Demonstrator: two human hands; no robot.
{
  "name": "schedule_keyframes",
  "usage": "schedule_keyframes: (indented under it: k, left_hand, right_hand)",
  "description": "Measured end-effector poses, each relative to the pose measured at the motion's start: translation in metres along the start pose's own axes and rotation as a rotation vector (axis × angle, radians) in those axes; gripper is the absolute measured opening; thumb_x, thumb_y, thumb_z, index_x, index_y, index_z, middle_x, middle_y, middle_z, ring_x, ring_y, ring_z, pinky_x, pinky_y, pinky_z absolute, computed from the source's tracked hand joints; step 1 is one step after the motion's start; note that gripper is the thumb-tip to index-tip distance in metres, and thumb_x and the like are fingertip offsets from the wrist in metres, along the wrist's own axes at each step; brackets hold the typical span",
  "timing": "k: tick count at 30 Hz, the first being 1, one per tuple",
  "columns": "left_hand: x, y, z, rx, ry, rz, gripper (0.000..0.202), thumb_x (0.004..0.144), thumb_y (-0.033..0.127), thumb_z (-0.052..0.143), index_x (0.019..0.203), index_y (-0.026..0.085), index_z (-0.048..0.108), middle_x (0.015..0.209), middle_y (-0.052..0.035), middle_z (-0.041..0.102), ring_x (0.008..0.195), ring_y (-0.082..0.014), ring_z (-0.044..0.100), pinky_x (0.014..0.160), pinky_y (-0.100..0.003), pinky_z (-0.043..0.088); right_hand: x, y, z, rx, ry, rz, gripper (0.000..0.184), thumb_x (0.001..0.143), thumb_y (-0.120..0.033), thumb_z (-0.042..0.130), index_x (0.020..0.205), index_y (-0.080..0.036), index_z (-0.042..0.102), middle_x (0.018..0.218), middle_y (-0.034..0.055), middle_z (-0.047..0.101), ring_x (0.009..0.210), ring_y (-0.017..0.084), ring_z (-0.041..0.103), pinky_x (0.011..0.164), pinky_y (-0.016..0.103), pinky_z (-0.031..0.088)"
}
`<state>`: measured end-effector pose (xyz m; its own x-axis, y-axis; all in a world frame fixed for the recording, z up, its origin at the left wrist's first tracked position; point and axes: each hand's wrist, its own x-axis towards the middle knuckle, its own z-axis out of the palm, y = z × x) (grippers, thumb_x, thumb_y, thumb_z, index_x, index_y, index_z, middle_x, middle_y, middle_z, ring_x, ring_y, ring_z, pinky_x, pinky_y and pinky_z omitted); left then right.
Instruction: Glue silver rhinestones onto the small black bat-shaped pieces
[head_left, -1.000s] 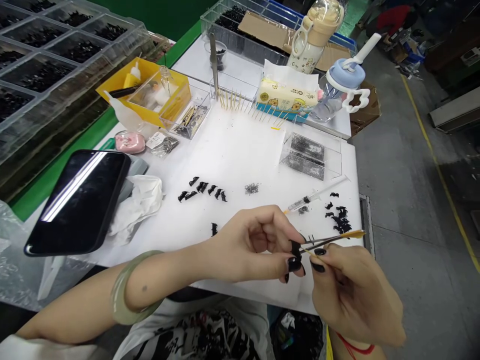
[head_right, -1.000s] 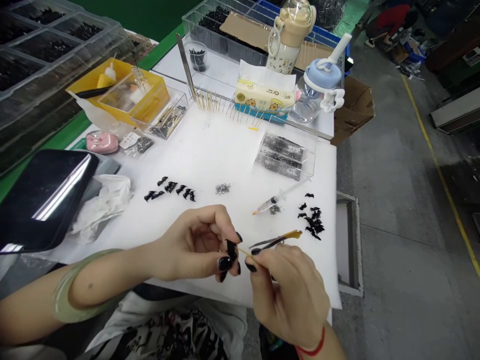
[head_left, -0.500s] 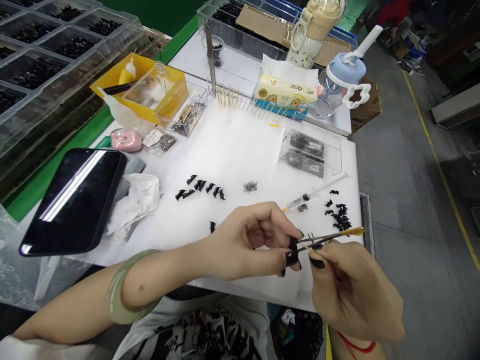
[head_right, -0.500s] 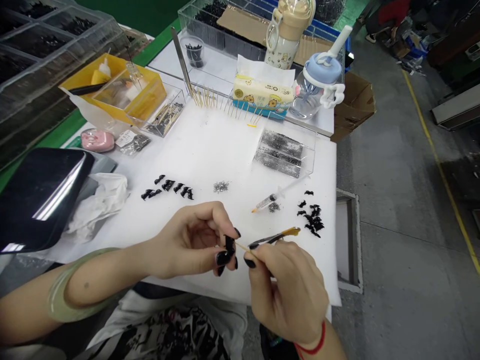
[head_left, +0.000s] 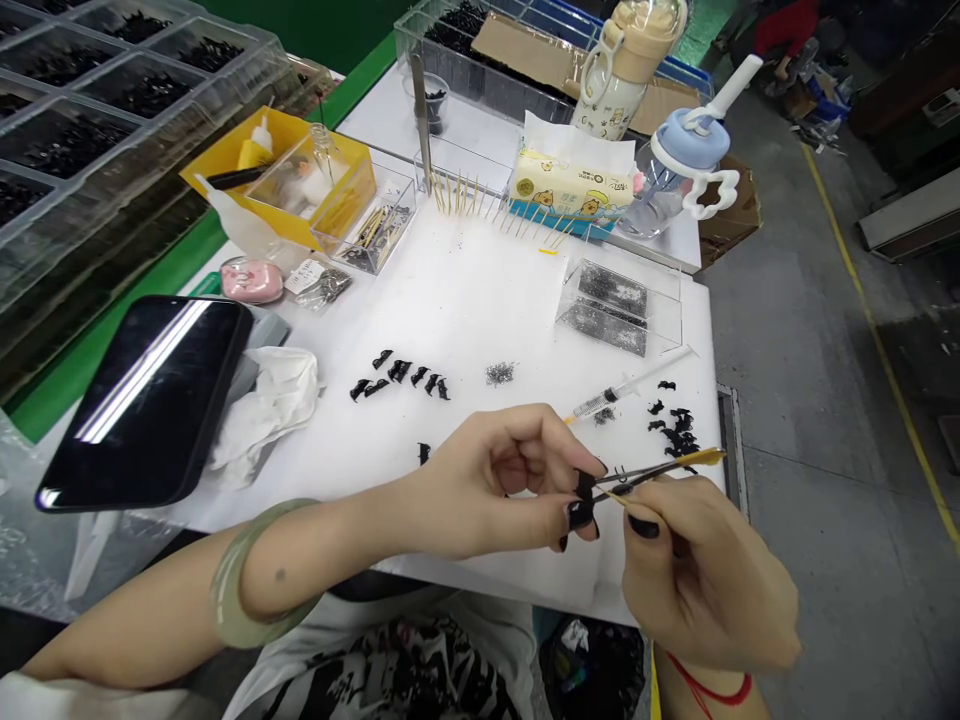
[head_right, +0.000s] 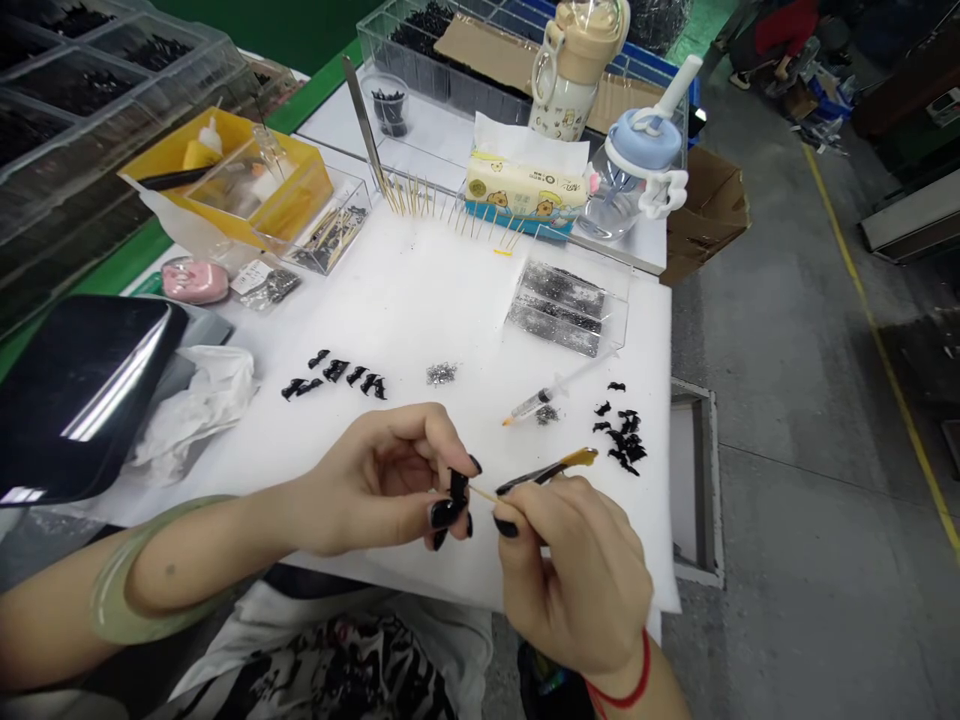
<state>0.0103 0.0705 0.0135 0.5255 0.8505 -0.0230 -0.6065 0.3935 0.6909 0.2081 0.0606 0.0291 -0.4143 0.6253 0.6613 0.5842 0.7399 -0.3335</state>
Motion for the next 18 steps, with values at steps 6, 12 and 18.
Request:
schedule_keyframes:
  k: [6,12,18]
  left_hand:
    - [-0.0008,0.0003,0.0002,-0.032,-0.007,-0.024,0.016,0.086,0.005,0.074,0.097,0.015,0.067,0.074,-0.0023,0.073,0.068,-0.0113,0.071,0.062,-0.018,0.059]
    - [-0.0027,-0.0052,-0.0037,-0.060,-0.016,-0.042,0.015,0.090,0.012,0.076,0.102,0.016,0.069,0.080,-0.0033,0.076,0.066,-0.0098,0.070,0.064,-0.019,0.058]
    - [-0.0026,-0.0048,-0.0041,-0.072,-0.003,-0.082,0.014,0.091,0.018,0.078,0.103,0.017,0.071,0.082,-0.0034,0.076,0.065,-0.0104,0.070,0.063,-0.019,0.056]
  right_hand:
    - [0.0005,0.0004,0.0021,0.008,0.007,-0.021,0.014,0.092,0.002,0.057,0.089,-0.010,0.064,0.071,0.0014,0.063,0.064,0.009,0.057,0.061,0.022,0.048]
    - [0.0010,-0.0001,0.0020,0.014,-0.004,-0.026,0.013,0.094,-0.001,0.058,0.089,-0.011,0.064,0.069,0.0008,0.061,0.060,0.009,0.055,0.058,0.022,0.047]
    - [-0.0020,0.0022,0.0041,0.001,0.040,-0.026,0.013,0.095,-0.002,0.058,0.091,-0.012,0.066,0.073,0.0021,0.064,0.064,0.010,0.059,0.061,0.023,0.050]
